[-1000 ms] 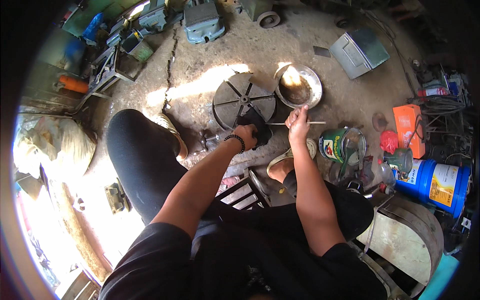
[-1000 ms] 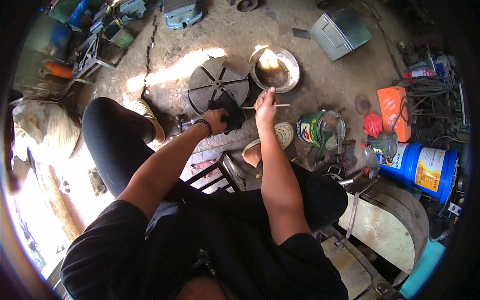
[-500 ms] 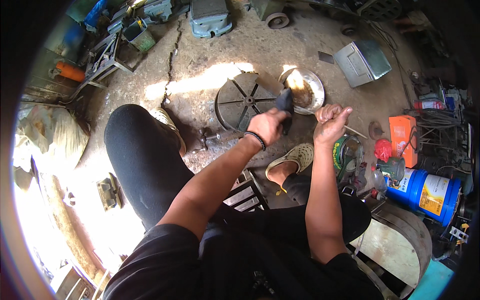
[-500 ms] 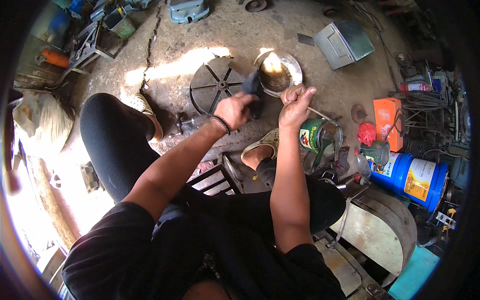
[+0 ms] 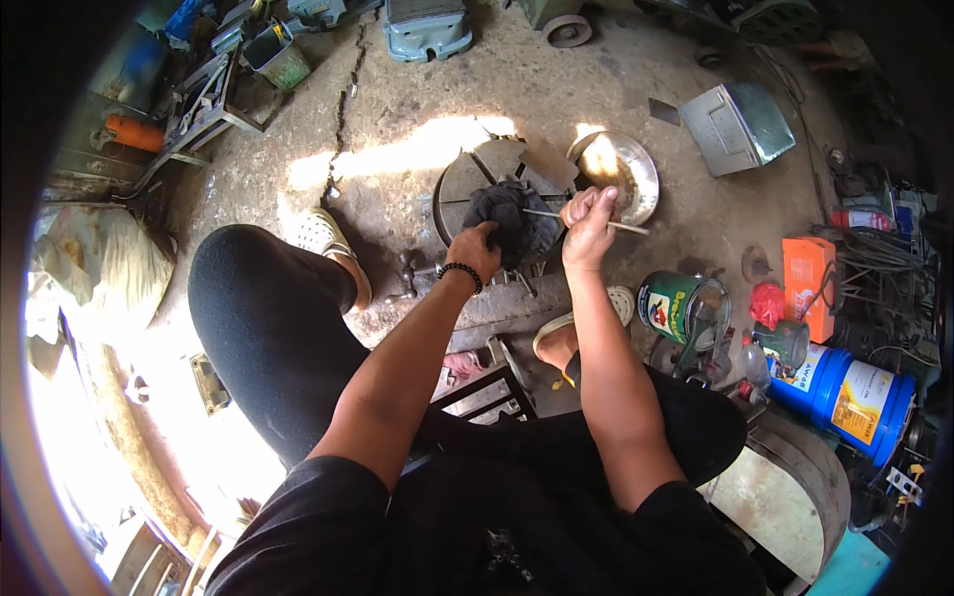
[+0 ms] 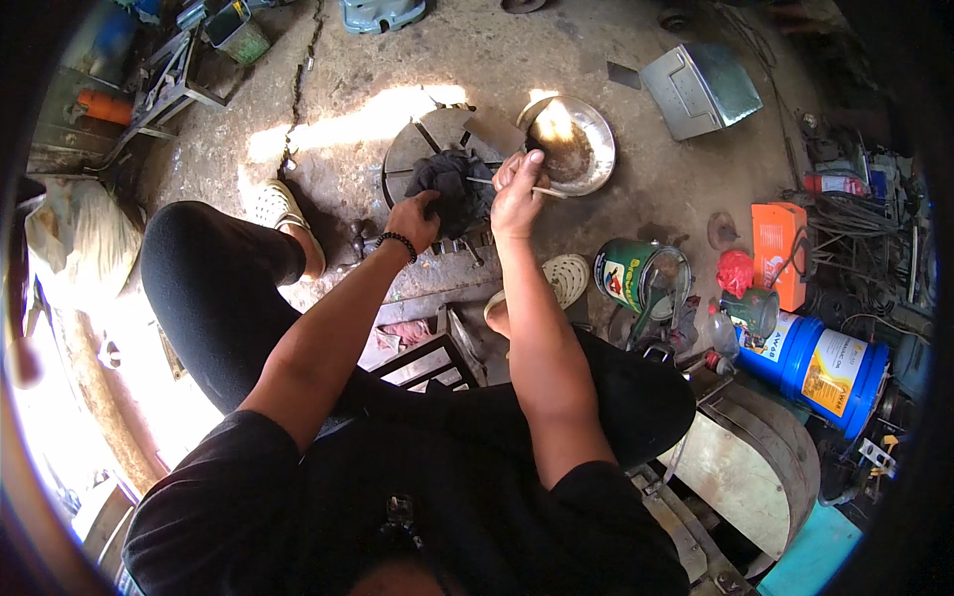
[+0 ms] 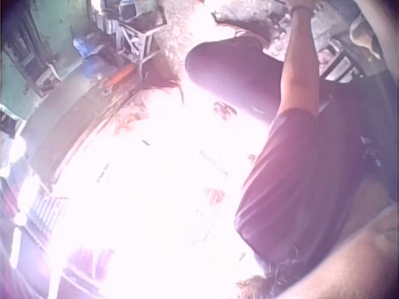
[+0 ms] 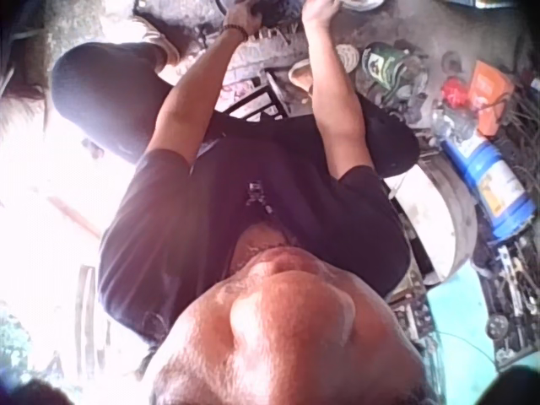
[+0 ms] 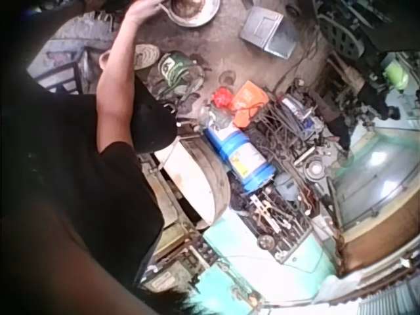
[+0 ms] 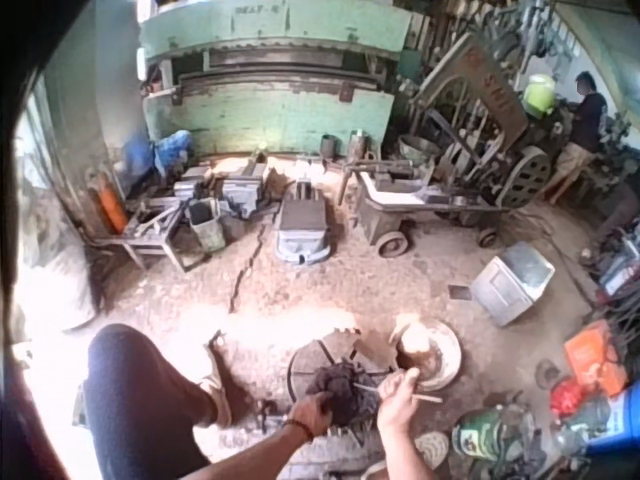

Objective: The person sits on the floor and uses a stick to apply a substance from a bowl onto a circular metal object, repeatedly rubbing and scraping its surface.

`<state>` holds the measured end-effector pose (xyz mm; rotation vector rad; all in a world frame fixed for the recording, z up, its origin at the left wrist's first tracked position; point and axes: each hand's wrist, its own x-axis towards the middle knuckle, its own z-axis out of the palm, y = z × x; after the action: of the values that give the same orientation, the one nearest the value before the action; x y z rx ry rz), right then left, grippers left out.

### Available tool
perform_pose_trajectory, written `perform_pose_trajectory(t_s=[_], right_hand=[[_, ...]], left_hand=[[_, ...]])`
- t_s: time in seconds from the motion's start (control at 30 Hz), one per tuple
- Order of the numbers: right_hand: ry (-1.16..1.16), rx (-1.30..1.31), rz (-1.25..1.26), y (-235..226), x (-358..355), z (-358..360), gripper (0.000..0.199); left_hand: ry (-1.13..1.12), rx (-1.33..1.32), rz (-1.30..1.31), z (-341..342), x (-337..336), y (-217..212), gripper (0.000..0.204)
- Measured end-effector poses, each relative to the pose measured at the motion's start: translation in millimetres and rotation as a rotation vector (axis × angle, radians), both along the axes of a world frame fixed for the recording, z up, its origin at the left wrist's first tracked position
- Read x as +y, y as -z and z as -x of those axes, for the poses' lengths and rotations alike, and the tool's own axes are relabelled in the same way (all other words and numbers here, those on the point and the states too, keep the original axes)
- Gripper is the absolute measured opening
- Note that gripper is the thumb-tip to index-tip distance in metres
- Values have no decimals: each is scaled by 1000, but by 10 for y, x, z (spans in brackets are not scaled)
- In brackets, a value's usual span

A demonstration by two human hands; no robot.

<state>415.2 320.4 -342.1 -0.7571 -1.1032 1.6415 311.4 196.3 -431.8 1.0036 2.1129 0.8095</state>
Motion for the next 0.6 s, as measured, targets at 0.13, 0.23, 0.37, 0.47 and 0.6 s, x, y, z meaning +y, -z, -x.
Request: perform_pose_trajectory(t_s=[0.13, 0.23, 0.37, 0.47, 0.6], right_hand=[[47, -74, 5, 8, -71, 58, 58], [3, -107, -129, 102, -175, 112, 55], [-46, -212, -267, 186, -203, 90, 61], [-89, -335, -377, 247, -259, 30, 63], [-150, -313, -271, 382, -330, 33, 58]], left_hand=[[-57, 22, 16, 95, -11, 2, 44], [-68, 33, 19, 94, -9, 68, 41], [-56, 5, 50, 44, 25, 29, 43], [-59, -31, 78, 36, 60, -7, 44], [-45, -38, 16, 28, 45, 56, 45]])
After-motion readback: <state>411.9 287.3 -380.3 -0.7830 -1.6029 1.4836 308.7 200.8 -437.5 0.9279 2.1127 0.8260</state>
